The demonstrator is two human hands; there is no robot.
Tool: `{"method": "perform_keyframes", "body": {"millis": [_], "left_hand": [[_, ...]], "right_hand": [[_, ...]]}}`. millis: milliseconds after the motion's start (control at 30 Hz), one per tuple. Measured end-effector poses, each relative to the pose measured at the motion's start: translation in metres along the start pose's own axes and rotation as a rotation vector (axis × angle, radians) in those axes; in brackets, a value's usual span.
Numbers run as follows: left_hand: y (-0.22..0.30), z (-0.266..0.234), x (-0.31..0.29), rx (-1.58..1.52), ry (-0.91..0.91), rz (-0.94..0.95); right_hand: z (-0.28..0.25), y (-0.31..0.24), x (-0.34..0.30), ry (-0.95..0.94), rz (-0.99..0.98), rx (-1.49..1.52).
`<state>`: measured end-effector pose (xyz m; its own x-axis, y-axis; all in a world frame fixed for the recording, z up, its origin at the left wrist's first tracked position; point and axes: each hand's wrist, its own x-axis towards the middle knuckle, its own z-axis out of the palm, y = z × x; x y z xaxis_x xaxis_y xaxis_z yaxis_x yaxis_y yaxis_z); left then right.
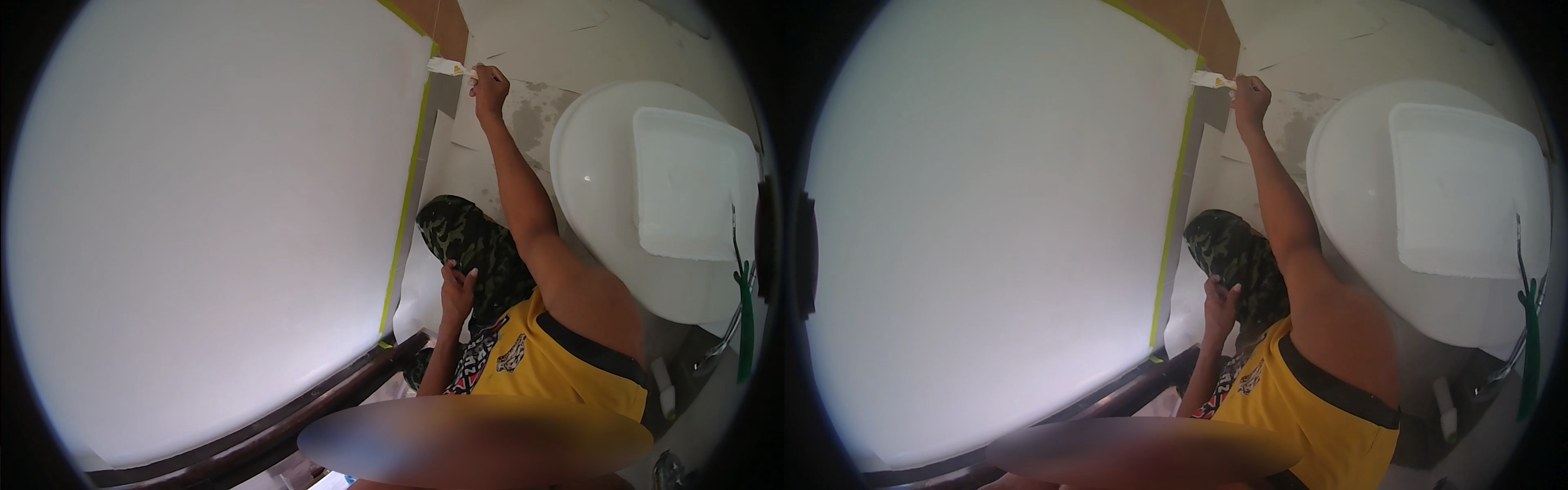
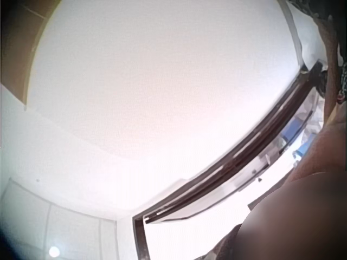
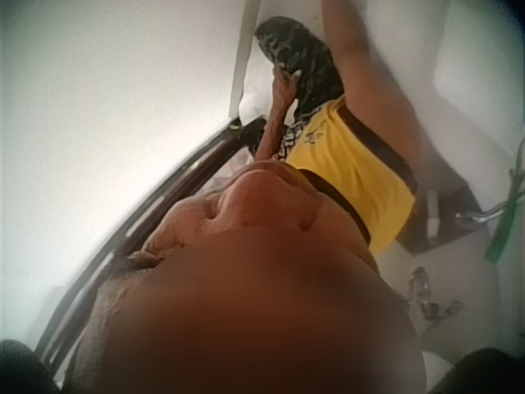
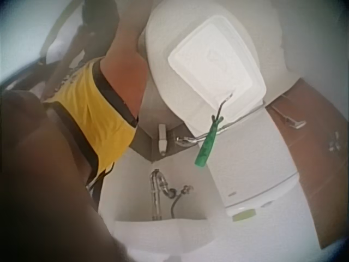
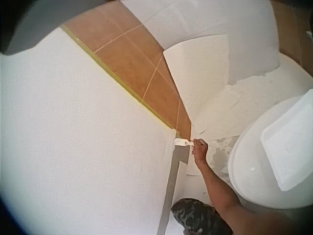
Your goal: The person paints a wall white using a small brush along the taped edge and a roller for larger areas. They repeatedly dip the brush into a paint tray and apply paint to the wall near a toilet and tiled section.
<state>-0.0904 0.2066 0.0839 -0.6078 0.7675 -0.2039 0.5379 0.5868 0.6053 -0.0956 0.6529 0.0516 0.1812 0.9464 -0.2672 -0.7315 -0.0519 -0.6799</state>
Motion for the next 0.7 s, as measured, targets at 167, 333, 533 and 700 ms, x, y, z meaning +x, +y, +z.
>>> {"method": "perform_keyframes", "body": {"millis": [167,333,533,700], "left_hand": [[0.0,0.001,0.0,-0.013,-0.008,-0.012],[0.005,0.0,-0.001,0.002,-0.006,-0.019],[0.007,0.0,-0.002,0.007,-0.023,-0.021],[0.009,0.0,-0.003,-0.012,-0.013,0.012]], "right_hand": [[0.007,-0.009,0.004,-0.077,0.051,0.042],[0.006,-0.02,-0.011,-0.041,0.016,0.263],[-0.034,-0.028,-0.036,-0.354,0.161,0.467],[-0.037,-0.007,-0.043,-0.334,0.19,0.348]]}}
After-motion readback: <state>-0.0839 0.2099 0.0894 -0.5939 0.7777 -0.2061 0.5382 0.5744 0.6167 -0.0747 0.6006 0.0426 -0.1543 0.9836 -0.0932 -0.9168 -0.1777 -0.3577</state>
